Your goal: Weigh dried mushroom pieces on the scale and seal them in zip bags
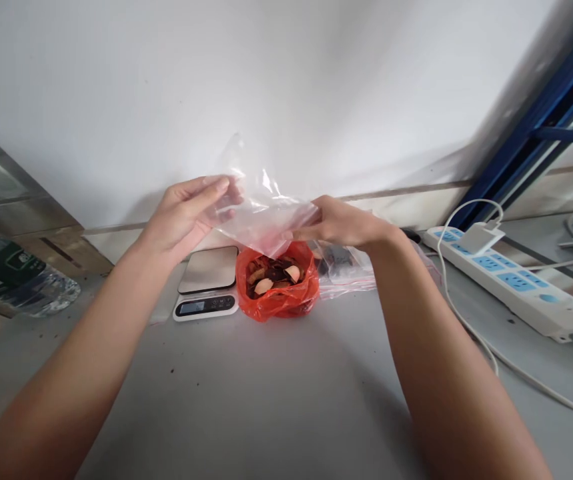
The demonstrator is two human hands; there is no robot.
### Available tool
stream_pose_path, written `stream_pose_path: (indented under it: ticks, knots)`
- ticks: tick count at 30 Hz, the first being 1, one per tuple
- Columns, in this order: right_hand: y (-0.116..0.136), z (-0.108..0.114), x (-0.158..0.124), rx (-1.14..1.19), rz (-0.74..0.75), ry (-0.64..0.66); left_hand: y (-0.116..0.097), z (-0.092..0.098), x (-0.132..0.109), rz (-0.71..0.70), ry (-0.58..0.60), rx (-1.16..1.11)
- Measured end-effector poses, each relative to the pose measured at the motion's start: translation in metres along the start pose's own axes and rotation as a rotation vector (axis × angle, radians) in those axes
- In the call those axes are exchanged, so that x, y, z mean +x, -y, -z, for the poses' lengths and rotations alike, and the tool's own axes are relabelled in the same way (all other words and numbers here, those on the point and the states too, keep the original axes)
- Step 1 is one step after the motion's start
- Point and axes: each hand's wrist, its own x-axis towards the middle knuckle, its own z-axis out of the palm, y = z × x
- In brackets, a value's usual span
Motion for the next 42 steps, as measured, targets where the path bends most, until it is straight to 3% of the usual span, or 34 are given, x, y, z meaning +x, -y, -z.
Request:
stream_pose_path:
  ticks: [3, 6, 9, 13, 17, 21, 24, 27, 29, 31, 35, 38, 42]
  knots:
    - [0.0, -0.007, 0.005, 0.247, -0.015, -0.108, 0.003, 0.014, -0.008, 0.182, -0.066, -0.006]
    - [0.01, -0.014, 0.005, 0.246, -0.023, -0.129, 0.007, 0.025, -0.017, 0.267, -0.09, 0.114]
    - [0.023, -0.022, 0.005, 0.218, -0.01, -0.097, 0.013, 0.032, -0.025, 0.147, -0.2, 0.29]
    - [0.036, -0.037, 0.007, 0.332, 0.0, -0.155, 0.017, 0.051, -0.043, 0.02, -0.329, 0.398]
    - [0.049, -0.064, 0.012, 0.399, 0.027, -0.166, 0.016, 0.089, -0.068, 0.113, -0.328, 0.4]
    - [0.063, -0.096, 0.03, 0.345, 0.094, -0.224, 0.025, 0.138, -0.099, 0.221, -0.453, 0.5]
    - [0.079, -0.119, 0.053, 0.191, 0.227, -0.311, 0.04, 0.171, -0.121, 0.331, -0.509, 0.566]
    - [0.101, -0.149, 0.074, -0.086, 0.415, -0.367, 0.055, 0.193, -0.135, 0.479, -0.559, 0.518]
    - [0.115, -0.175, 0.081, -0.316, 0.489, -0.287, 0.06, 0.2, -0.139, 0.524, -0.561, 0.479]
    - [0.125, -0.202, 0.082, -0.535, 0.515, -0.111, 0.062, 0.203, -0.14, 0.547, -0.56, 0.443]
    - [0.123, -0.25, 0.072, -0.715, 0.541, 0.236, 0.059, 0.201, -0.139, 0.567, -0.504, 0.416]
    - [0.112, -0.266, 0.065, -0.73, 0.522, 0.329, 0.058, 0.199, -0.139, 0.547, -0.44, 0.456]
    - [0.107, -0.263, 0.061, -0.729, 0.487, 0.355, 0.057, 0.198, -0.138, 0.479, -0.29, 0.554]
